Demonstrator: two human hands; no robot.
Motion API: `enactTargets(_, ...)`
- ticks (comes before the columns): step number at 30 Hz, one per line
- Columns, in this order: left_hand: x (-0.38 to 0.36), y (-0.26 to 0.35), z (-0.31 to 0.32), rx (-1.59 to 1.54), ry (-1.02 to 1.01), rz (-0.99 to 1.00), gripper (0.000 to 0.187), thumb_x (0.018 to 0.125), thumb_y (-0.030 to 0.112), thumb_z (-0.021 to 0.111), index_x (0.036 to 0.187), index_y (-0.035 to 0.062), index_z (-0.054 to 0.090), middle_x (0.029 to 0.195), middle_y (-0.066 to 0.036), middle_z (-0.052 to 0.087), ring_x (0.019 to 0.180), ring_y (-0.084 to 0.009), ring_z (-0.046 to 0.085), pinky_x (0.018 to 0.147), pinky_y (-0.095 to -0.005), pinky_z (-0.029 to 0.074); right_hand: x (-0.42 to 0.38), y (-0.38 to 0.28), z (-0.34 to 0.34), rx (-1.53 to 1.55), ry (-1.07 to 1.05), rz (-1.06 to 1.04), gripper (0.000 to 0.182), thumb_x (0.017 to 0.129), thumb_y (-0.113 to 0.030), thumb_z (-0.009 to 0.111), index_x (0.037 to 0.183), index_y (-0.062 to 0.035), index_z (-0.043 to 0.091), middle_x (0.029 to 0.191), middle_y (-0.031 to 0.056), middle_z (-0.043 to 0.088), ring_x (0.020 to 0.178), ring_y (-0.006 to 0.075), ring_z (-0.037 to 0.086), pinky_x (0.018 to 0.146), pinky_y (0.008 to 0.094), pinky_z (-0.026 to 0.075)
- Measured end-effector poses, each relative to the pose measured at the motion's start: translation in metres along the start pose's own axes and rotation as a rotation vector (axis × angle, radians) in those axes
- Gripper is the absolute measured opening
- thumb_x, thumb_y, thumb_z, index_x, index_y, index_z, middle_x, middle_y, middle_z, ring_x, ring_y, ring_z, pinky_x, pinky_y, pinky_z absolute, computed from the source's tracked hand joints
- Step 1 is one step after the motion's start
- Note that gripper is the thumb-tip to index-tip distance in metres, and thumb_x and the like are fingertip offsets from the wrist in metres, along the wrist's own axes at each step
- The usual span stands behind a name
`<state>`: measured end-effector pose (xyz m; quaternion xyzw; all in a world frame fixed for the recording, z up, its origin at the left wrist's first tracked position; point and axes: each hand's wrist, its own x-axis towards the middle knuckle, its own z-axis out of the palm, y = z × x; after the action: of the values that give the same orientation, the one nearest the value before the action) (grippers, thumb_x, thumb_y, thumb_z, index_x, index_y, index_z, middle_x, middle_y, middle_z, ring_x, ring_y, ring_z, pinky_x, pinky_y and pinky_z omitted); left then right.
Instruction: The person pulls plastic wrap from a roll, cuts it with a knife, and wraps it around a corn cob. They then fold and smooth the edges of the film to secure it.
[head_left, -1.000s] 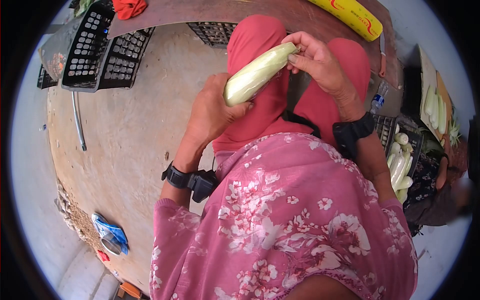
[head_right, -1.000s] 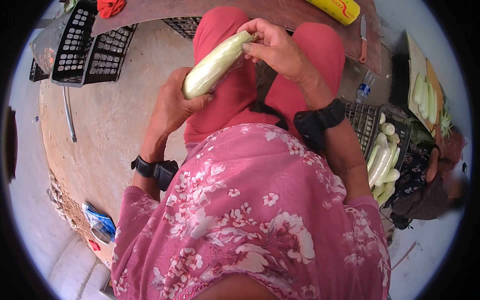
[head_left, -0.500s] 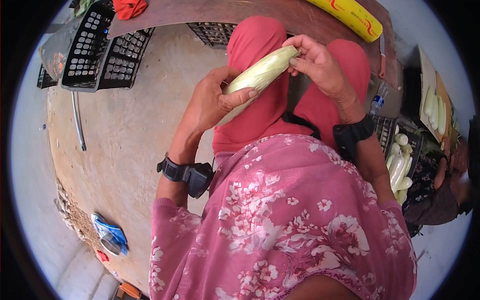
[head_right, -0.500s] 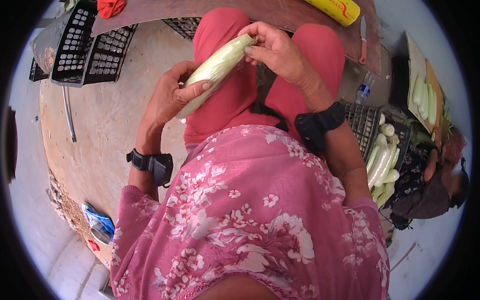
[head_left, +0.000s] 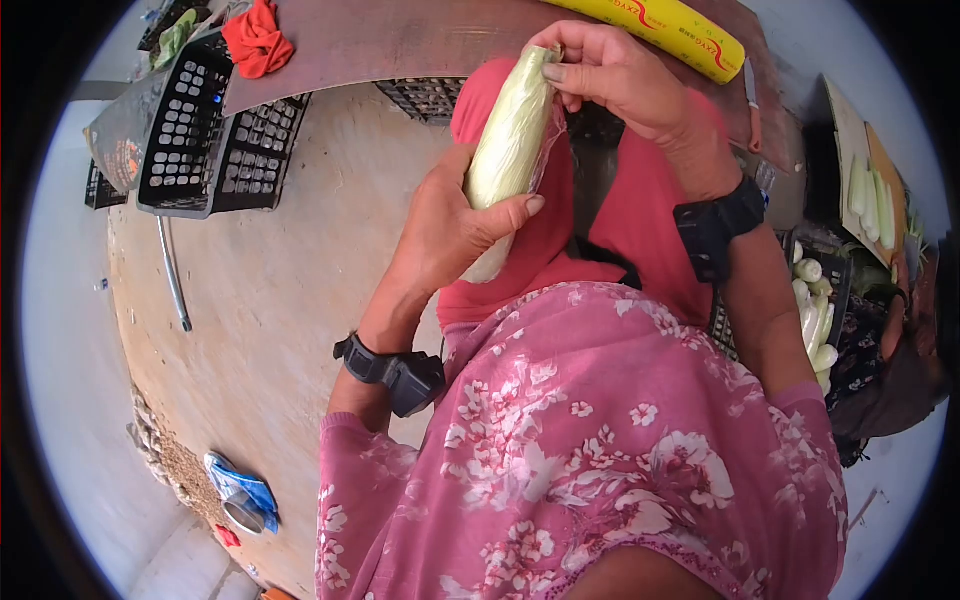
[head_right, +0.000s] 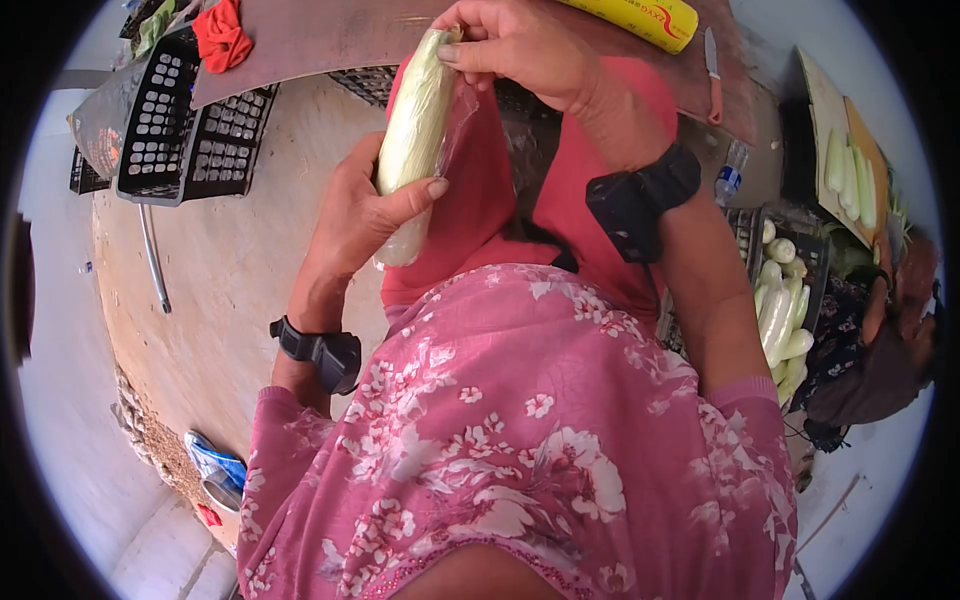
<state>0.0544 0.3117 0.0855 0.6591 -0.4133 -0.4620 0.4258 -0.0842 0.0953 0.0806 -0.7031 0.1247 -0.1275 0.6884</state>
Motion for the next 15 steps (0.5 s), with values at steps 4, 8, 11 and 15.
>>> enactTargets(4, 0.010, -0.005, 0.020, -0.315, -0.072, -0.002, 0.053, 0.083, 0.029, 0.080, 0.118, -0.0047, 0.058, 0.106, -0.010, 0.065, 0.097, -0.0176, 0.063, 0.085, -0.0338, 0.052, 0.031, -0.009, -0.005, 0.007, -0.103, 0.135, 0.028, 0.093, -0.016, 0.064, 0.115, -0.0002, 0.060, 0.093, 0.0010, 0.064, 0.077, 0.0051, 0.058, 0.067, 0.0199, 0.047)
enactTargets(8, 0.009, -0.006, 0.010, -0.477, -0.198, -0.086, 0.047, 0.088, 0.024, 0.076, 0.121, -0.0048, 0.061, 0.109, -0.009, 0.067, 0.100, -0.0170, 0.063, 0.092, -0.0325, 0.049, 0.047, -0.022, 0.002, -0.049, -0.306, 0.214, 0.029, 0.087, -0.017, 0.069, 0.109, -0.0003, 0.063, 0.086, 0.0011, 0.064, 0.074, 0.0060, 0.059, 0.066, 0.0202, 0.048)
enactTargets(11, 0.010, -0.011, -0.008, -0.372, -0.174, -0.116, 0.043, 0.087, 0.022, 0.077, 0.120, -0.0034, 0.063, 0.109, -0.008, 0.068, 0.102, -0.0162, 0.062, 0.094, -0.0322, 0.048, 0.065, -0.017, 0.021, -0.234, -0.441, 0.183, 0.025, 0.087, -0.016, 0.068, 0.105, 0.0006, 0.064, 0.087, 0.0021, 0.064, 0.073, 0.0078, 0.059, 0.065, 0.0215, 0.049)
enactTargets(15, 0.018, -0.019, -0.027, -0.393, 0.018, -0.027, 0.042, 0.086, 0.020, 0.078, 0.118, -0.0022, 0.065, 0.107, -0.007, 0.069, 0.102, -0.0154, 0.062, 0.093, -0.0314, 0.048, 0.067, -0.010, 0.045, -0.312, -0.503, 0.237, 0.023, 0.087, -0.015, 0.068, 0.104, 0.0015, 0.065, 0.087, 0.0032, 0.065, 0.075, 0.0096, 0.060, 0.063, 0.0241, 0.049)
